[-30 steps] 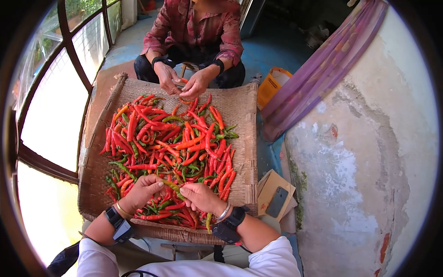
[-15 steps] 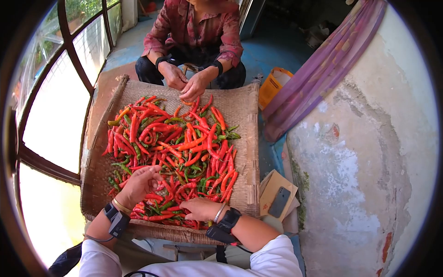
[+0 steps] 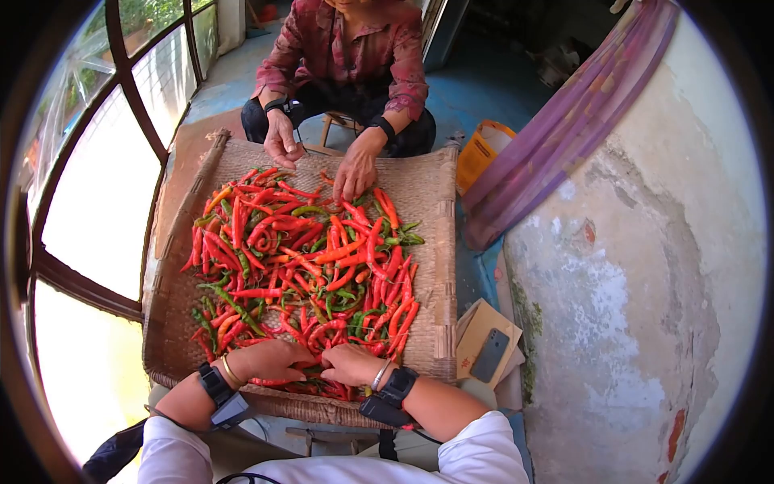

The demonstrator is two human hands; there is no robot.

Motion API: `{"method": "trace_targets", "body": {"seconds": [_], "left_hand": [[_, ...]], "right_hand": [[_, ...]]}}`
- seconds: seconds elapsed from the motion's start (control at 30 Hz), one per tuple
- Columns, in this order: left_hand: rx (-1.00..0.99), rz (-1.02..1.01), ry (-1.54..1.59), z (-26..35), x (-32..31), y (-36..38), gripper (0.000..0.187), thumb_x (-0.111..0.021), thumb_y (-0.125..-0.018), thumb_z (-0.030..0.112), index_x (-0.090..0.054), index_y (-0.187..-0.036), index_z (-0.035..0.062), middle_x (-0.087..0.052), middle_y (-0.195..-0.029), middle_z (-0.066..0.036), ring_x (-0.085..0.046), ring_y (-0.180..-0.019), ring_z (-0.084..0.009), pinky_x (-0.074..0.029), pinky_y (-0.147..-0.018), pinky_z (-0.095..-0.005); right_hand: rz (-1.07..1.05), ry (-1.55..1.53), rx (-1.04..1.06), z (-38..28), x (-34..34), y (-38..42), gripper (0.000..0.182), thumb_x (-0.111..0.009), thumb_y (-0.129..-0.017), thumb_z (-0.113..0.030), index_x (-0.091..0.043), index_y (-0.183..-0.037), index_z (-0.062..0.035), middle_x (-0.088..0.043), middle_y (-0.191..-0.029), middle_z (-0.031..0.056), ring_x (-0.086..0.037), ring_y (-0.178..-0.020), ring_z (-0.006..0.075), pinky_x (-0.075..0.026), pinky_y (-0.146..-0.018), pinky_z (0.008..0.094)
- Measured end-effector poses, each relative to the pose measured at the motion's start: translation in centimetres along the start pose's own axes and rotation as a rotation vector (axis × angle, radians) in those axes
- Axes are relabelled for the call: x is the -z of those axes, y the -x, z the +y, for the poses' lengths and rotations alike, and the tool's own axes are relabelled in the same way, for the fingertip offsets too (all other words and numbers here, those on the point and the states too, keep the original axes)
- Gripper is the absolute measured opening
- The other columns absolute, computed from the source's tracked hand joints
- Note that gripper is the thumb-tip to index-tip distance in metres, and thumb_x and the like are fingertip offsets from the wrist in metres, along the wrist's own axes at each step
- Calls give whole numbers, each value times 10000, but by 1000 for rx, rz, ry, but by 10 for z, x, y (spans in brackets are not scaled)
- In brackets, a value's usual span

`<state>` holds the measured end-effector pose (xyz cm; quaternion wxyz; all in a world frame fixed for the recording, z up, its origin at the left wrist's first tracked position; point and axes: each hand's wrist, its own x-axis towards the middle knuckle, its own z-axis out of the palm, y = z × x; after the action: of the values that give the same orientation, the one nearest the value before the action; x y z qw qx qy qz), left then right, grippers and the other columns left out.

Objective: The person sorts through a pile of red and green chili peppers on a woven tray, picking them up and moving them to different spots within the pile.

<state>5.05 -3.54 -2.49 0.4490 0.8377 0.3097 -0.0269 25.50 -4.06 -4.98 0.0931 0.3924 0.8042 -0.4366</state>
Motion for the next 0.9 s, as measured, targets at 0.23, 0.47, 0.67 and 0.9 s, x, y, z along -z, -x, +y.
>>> {"method": "trace_targets", "body": {"seconds": [0.23,0.47,0.67,0.9], "left_hand": [[-25,-64,56,-12,-10,-4,352,-609,-734,202,-539,-1050,64,-582,-912,-136,-564,-842,-288,-443,-735,-353],[75,-18,115,-5,-8,-4,301,-635,-714,201,-556,-964,53,-603,-827,-119,-582,-783,-269,-451,-705,-350],[116,-47,129,-8,-8,-5,281,-641,-704,194,-551,-930,53,-612,-810,-97,-586,-773,-264,-453,-681,-346],[-7,0,84,-1,-1,-3,236,-617,-743,230,-574,-871,36,-569,-725,-164,-556,-663,-277,-433,-608,-353]], "right_hand": [[166,-283,58,-2,-3,-5,270,-626,-718,-209,-580,-932,-52,-595,-861,113,-577,-806,241,-442,-724,335],[120,-316,77,-7,-1,-7,203,-619,-711,-151,-595,-881,-42,-607,-828,118,-591,-775,194,-454,-681,306],[33,-310,97,-6,-12,-6,130,-604,-707,-115,-602,-807,-31,-605,-740,92,-591,-654,165,-456,-609,288],[82,-903,-55,-16,18,4,80,-541,-787,-50,-577,-857,-35,-562,-684,34,-509,-552,66,-432,-523,211]]}}
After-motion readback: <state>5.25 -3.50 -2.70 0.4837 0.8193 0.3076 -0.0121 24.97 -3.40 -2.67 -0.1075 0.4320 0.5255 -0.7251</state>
